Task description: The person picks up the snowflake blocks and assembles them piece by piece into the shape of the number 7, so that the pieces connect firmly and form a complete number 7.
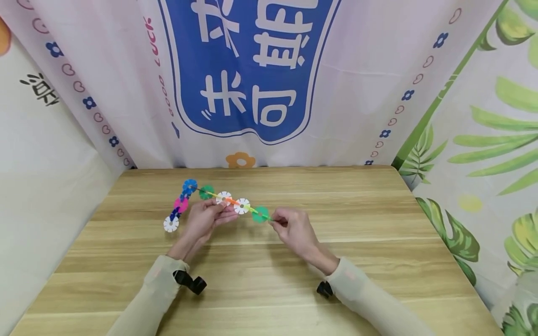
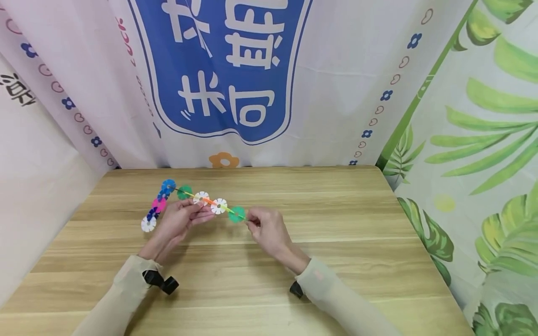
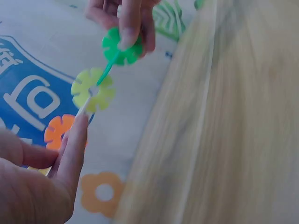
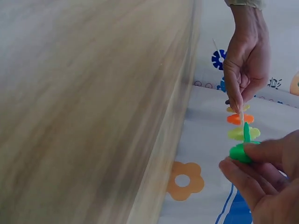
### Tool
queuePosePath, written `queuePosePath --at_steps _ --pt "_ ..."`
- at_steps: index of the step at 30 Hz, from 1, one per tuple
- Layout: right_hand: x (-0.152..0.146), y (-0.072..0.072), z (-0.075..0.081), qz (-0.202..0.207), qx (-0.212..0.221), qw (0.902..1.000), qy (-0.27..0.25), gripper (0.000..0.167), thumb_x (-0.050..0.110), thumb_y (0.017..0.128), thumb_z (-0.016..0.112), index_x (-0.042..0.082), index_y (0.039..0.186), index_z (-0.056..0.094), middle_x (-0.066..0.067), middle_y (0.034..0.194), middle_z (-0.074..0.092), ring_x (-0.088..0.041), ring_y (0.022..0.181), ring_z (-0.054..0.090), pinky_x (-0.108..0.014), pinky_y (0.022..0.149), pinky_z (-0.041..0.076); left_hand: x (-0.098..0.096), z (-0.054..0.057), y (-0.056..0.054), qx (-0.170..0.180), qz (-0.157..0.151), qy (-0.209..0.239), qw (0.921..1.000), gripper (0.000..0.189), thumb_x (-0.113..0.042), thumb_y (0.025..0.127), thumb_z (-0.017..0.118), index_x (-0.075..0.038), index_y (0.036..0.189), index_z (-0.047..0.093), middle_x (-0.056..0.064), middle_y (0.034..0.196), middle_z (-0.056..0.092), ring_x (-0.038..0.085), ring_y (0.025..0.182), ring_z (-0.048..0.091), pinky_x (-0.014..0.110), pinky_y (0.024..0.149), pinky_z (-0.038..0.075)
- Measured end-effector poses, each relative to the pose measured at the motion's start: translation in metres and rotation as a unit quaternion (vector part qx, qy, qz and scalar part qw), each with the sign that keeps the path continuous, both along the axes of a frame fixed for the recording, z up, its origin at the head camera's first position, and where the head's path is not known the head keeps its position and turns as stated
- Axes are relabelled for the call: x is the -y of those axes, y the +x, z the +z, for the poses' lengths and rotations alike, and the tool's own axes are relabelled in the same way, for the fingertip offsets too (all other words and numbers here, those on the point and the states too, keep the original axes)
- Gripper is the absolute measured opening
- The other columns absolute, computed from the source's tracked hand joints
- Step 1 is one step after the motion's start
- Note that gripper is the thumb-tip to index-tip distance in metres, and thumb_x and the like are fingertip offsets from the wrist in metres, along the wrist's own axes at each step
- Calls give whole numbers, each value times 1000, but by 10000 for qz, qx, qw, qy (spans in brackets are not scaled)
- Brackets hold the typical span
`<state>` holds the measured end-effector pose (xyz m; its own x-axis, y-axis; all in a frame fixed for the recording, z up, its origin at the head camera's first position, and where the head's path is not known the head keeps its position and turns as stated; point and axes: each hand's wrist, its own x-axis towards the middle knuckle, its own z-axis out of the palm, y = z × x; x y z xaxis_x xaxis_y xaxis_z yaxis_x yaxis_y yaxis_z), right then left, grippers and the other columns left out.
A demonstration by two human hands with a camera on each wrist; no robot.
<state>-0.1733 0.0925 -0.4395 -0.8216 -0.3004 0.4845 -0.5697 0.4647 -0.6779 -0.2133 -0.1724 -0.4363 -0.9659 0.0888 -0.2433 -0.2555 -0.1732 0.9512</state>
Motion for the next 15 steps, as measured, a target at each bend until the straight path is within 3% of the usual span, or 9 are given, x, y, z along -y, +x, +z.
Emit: queuePosePath --at_steps 3,6,9,13,15 --pt "-2 1 2 279 633 9976 76 7 0 88 81 3 87 76 -10 85 79 -11 74 74 -13 68 62 3 2 0 -105 -161 -355 9992 10 -3 109 50 4 100 52 6 89 75 16 82 79 37 93 67" --pt "-6 1 5 466 1191 9917 166 10 16 92 82 8 88 78 -7 84 79 -8 71 69 -16 65 62 5 2 1 -103 -536 -551 9970 11 -3 109 50 7 108 55 7 91 74 17 83 79 39 94 67" --pt "-9 -2 11 373 1451 9887 77 18 28 97 78 12 90 79 -7 82 78 -16 67 68 -19 59 58 1 2 3 -119 -1054 -660 9922 14 -4 109 50 9 111 56 9 92 75 20 85 80 46 97 65" --pt "-7 -9 15 376 1753 9836 -214 18 23 101 72 7 99 78 -11 85 78 -32 74 74 -28 62 64 -10 1 8 -162 -1650 -801 9829 17 -5 109 50 10 113 57 13 95 75 24 88 80 55 100 62" --pt "-4 -11 14 504 1966 9788 -269 17 20 100 72 4 104 77 -11 91 78 -31 80 75 -32 69 67 -17 0 11 -189 -1867 -874 9783 18 -5 108 51 11 115 57 13 94 76 24 86 80 54 97 64"
